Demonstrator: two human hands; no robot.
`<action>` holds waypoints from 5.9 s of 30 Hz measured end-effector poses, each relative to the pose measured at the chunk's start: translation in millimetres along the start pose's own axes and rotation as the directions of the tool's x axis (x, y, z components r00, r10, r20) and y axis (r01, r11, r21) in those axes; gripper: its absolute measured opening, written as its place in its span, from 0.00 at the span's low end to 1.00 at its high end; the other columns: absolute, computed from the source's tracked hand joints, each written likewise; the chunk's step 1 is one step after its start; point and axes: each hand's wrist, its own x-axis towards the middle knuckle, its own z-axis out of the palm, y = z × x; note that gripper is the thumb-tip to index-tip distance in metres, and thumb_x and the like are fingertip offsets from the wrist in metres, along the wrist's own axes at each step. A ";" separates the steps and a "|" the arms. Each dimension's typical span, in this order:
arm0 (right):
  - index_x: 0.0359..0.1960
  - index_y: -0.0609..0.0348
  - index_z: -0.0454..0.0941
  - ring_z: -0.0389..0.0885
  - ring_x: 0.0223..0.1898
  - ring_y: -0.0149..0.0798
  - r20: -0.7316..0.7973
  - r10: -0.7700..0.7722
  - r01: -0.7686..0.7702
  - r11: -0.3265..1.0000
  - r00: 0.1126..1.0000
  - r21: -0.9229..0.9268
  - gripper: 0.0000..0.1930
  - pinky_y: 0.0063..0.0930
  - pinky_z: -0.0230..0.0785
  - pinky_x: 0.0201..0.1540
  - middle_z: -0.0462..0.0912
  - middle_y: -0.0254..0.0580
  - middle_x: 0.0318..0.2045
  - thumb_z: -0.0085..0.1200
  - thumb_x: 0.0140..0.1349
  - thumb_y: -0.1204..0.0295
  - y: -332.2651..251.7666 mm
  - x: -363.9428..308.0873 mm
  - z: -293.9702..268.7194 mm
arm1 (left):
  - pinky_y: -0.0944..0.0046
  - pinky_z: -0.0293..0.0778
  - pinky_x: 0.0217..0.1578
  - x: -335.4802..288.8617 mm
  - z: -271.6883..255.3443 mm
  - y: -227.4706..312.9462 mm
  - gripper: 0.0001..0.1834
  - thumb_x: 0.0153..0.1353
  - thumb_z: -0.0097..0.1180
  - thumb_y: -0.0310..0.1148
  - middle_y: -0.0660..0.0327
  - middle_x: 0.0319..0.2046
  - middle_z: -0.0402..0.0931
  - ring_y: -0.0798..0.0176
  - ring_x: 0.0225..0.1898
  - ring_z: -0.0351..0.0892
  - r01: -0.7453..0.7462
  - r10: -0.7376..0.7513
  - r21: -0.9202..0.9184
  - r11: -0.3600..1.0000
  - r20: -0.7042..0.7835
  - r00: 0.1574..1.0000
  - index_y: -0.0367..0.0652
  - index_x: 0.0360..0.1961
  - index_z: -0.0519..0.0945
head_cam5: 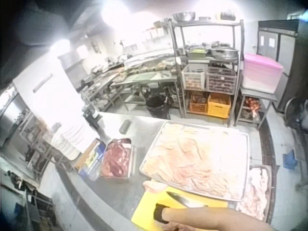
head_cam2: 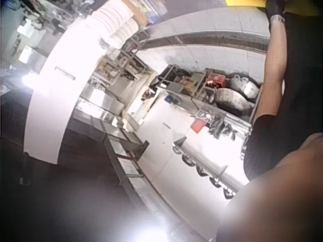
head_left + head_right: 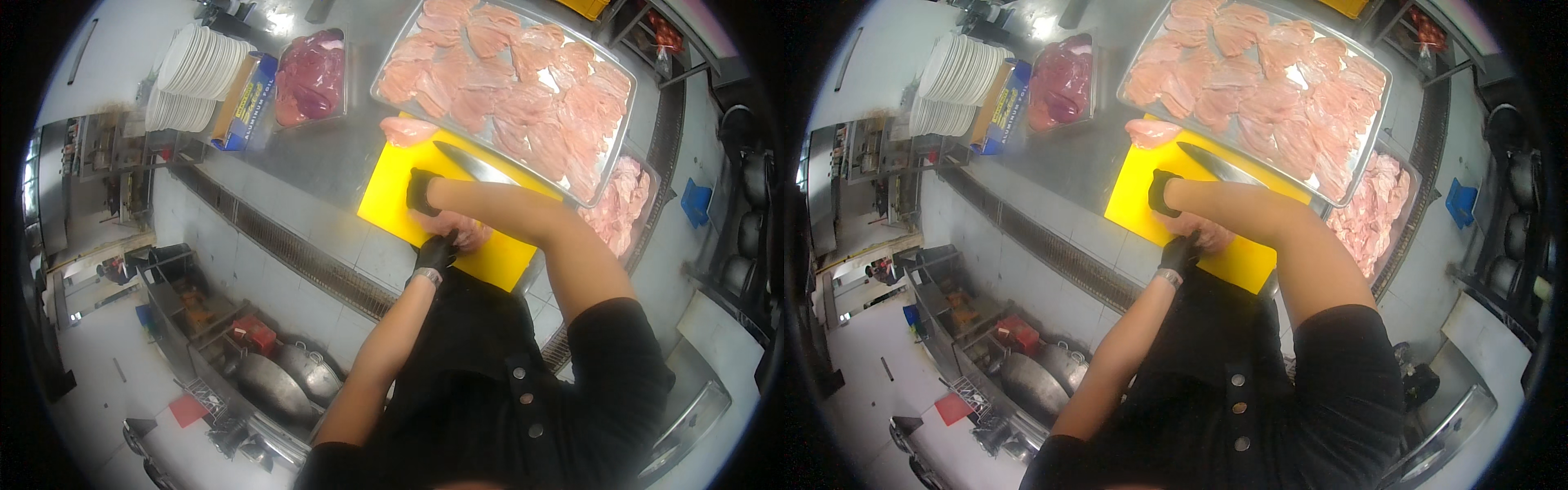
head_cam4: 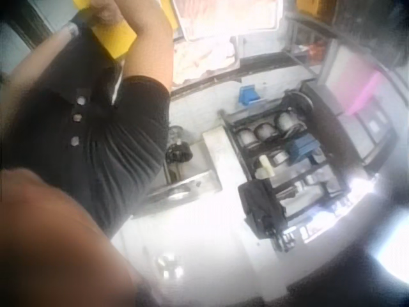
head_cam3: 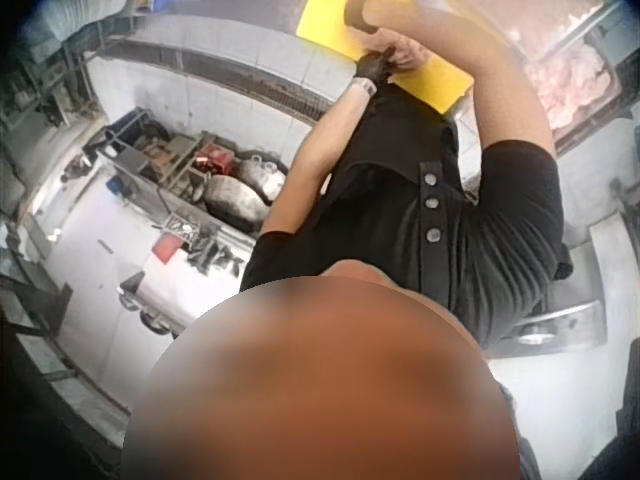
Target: The person slices raw meat into thin pieces on a yellow cutting board using a knife. Sliced pieces are placed onto a metal tray. The person handles the meat with gloved hands and maintains a steady cutting rhythm throughout the clip.
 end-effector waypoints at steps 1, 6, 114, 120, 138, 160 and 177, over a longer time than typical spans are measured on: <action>0.69 0.56 0.75 0.84 0.57 0.39 -0.030 0.035 -0.032 0.996 0.999 0.084 0.21 0.38 0.78 0.58 0.86 0.44 0.57 0.55 0.78 0.65 -0.4 -2.1 17.6 | 0.56 0.78 0.49 3.9 -0.1 5.5 0.33 0.72 0.60 0.56 0.51 0.46 0.87 0.55 0.45 0.85 -0.086 0.089 0.203 0.975 -0.003 0.996 0.31 0.54 0.84; 0.65 0.54 0.80 0.87 0.47 0.36 0.041 0.391 0.033 0.027 0.920 -0.999 0.19 0.32 0.80 0.49 0.90 0.39 0.45 0.55 0.74 0.69 -56.9 -4.1 112.7 | 0.53 0.77 0.49 -12.3 -1.0 25.0 0.25 0.72 0.66 0.46 0.48 0.45 0.87 0.55 0.44 0.83 -0.314 0.299 -0.012 0.949 -0.275 0.914 0.30 0.52 0.83; 0.83 0.46 0.55 0.84 0.36 0.66 -0.014 -0.865 -0.489 -0.270 0.501 -0.830 0.35 0.56 0.75 0.43 0.81 0.67 0.33 0.46 0.75 0.73 174.2 -208.9 -28.3 | 0.42 0.25 0.81 56.0 -88.1 7.1 0.41 0.82 0.25 0.56 0.46 0.86 0.32 0.43 0.86 0.30 -0.753 0.716 0.655 0.061 0.497 0.491 0.39 0.85 0.42; 0.79 0.56 0.62 0.78 0.63 0.63 -0.018 -0.863 -0.546 -0.303 0.505 -0.781 0.33 0.48 0.72 0.64 0.75 0.66 0.67 0.48 0.72 0.79 150.0 -191.7 -25.4 | 0.42 0.26 0.81 61.6 -87.4 7.3 0.40 0.83 0.23 0.55 0.49 0.86 0.32 0.45 0.86 0.30 -0.735 0.714 0.675 0.071 0.480 0.510 0.41 0.85 0.43; 0.80 0.52 0.61 0.82 0.52 0.67 -0.163 -0.842 -0.658 -0.265 0.514 -0.705 0.33 0.51 0.75 0.56 0.81 0.70 0.56 0.47 0.73 0.76 148.9 -190.8 -20.8 | 0.45 0.22 0.82 58.6 -87.9 9.8 0.40 0.83 0.22 0.57 0.52 0.86 0.28 0.48 0.87 0.26 -0.731 0.686 0.668 0.136 0.469 0.556 0.44 0.85 0.40; 0.84 0.42 0.49 0.84 0.27 0.66 -0.122 -0.818 -0.615 -0.315 0.563 -0.723 0.37 0.61 0.75 0.39 0.81 0.68 0.24 0.45 0.76 0.70 202.9 -242.0 -30.1 | 0.50 0.54 0.78 65.0 -90.8 18.5 0.29 0.81 0.45 0.47 0.44 0.75 0.65 0.43 0.78 0.60 -0.706 0.806 0.699 0.112 0.352 0.476 0.40 0.74 0.70; 0.85 0.37 0.47 0.82 0.23 0.62 -0.029 -0.821 -0.602 -0.393 0.570 -0.695 0.41 0.58 0.73 0.31 0.81 0.58 0.21 0.50 0.73 0.72 220.5 -273.5 -6.9 | 0.56 0.82 0.52 60.0 -107.5 54.8 0.17 0.64 0.64 0.30 0.52 0.50 0.87 0.50 0.47 0.86 -0.728 0.850 0.682 0.072 0.340 0.402 0.40 0.53 0.86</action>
